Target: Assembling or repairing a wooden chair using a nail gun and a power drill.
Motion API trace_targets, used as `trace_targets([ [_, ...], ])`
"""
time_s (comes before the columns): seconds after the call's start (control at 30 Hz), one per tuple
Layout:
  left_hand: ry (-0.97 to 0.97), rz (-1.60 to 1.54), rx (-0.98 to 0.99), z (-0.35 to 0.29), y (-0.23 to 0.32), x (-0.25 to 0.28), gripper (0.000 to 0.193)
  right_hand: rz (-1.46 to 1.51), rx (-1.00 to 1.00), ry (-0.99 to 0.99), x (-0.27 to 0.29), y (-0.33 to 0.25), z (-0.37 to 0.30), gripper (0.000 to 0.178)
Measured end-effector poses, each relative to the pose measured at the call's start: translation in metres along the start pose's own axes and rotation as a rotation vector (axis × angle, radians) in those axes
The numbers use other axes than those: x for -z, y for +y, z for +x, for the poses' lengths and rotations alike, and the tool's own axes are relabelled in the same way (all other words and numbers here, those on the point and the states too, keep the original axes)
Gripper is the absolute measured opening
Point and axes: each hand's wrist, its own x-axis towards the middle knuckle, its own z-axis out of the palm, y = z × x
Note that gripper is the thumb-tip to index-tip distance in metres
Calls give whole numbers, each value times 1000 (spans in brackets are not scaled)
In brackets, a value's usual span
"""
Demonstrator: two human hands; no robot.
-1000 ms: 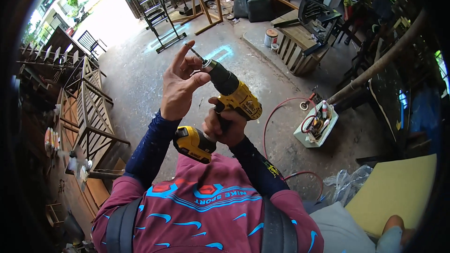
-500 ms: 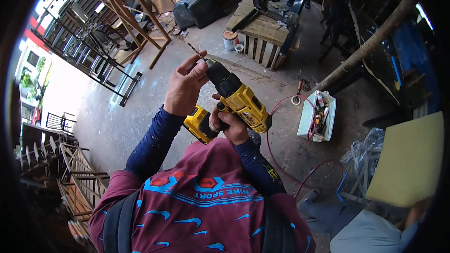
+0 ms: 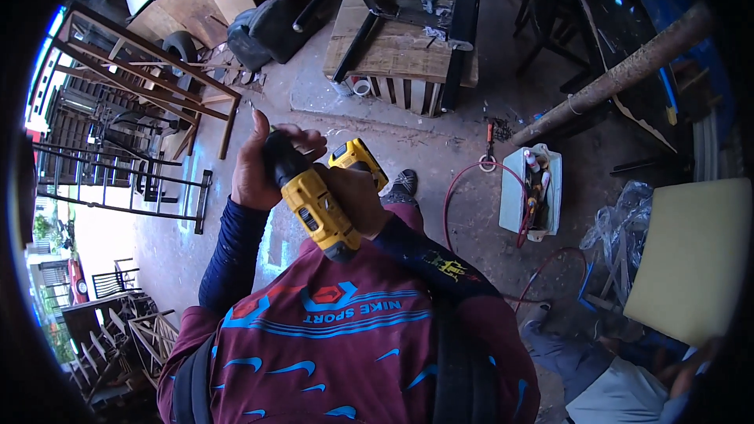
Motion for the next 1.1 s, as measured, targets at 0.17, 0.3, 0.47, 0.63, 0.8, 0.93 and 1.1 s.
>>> trace_targets([
  [0.17,171,25,188,71,23,24,41,-76,40,-210,37,31,44,55],
  [0.3,136,-13,342,121,19,38,29,434,-285,-640,90,52,82,74],
  [0.47,-218,733,173,204,32,63,31,707,-885,-349,70,81,162,59],
  [0.63,-544,821,-202,256,73,54,37,654,-877,-75,52,79,225,39],
  [0.8,-340,939,491,260,108,45,70,394,-872,90,35,67,245,34],
  [0.93,-383,950,607,275,124,33,65,414,-912,135,30,69,249,27],
  [1.1,-724,818,464,287,100,43,45,1039,-800,-104,44,83,236,40],
])
